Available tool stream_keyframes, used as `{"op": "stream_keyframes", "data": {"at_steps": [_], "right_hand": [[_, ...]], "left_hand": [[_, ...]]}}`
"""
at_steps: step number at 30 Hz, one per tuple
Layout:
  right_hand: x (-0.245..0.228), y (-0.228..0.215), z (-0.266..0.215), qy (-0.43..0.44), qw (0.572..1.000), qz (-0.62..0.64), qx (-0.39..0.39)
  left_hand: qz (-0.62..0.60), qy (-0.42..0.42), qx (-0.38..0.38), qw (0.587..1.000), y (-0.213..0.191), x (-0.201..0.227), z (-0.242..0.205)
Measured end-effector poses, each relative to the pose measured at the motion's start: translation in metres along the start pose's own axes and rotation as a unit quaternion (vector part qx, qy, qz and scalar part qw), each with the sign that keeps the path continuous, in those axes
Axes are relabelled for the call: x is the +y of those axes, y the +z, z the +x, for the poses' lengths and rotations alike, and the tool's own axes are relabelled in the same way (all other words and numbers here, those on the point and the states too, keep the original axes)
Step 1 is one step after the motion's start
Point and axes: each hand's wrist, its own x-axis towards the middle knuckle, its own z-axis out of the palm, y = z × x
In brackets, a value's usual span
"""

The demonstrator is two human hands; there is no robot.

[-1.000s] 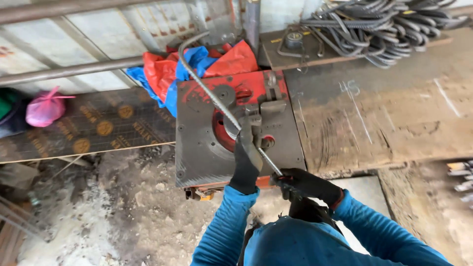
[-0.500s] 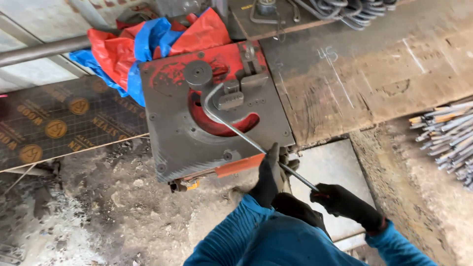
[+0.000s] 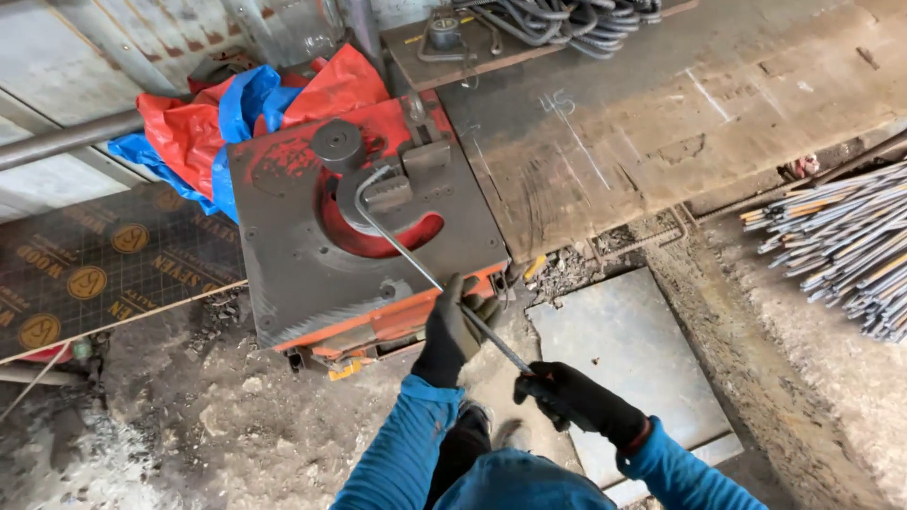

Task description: Marking rebar rods with chalk and using a bending machine to create hooks.

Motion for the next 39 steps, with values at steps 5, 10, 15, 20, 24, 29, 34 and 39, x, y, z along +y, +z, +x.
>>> {"op": "stream_keyframes", "data": {"at_steps": [5,10,15,20,24,29,34,39], "right_hand": [[0.018,0.035,-0.001,-0.023,0.999,0.033,-0.001],[0.004,0.080,-0.020,-0.018,0.997,0.071,0.005],[0.027,0.122,0.003,-0.039,0.993,0.106,0.042],[0.008,0.200,0.016,-0.028,0.984,0.111,0.134],[0.047,0.245,0.071,-0.097,0.963,0.168,0.187],[0.010,0.279,0.048,-0.115,0.919,0.261,0.272],[0.017,0.316,0.072,-0.126,0.900,0.274,0.315],[0.044,0.356,0.119,-0.159,0.874,0.346,0.301]], "left_hand": [[-0.001,0.029,-0.001,1.000,-0.009,0.011,-0.041],[-0.006,-0.007,-0.074,0.997,-0.032,0.025,-0.065],[0.025,-0.052,-0.086,0.995,-0.060,0.044,-0.059],[0.076,-0.113,-0.100,0.986,-0.092,0.086,-0.066],[0.125,-0.133,-0.201,0.963,-0.111,0.123,-0.056],[0.170,-0.184,-0.071,0.966,-0.111,0.121,-0.029],[0.223,-0.176,-0.098,0.954,-0.124,0.140,-0.028],[0.308,-0.157,-0.146,0.927,-0.126,0.192,-0.074]]}}
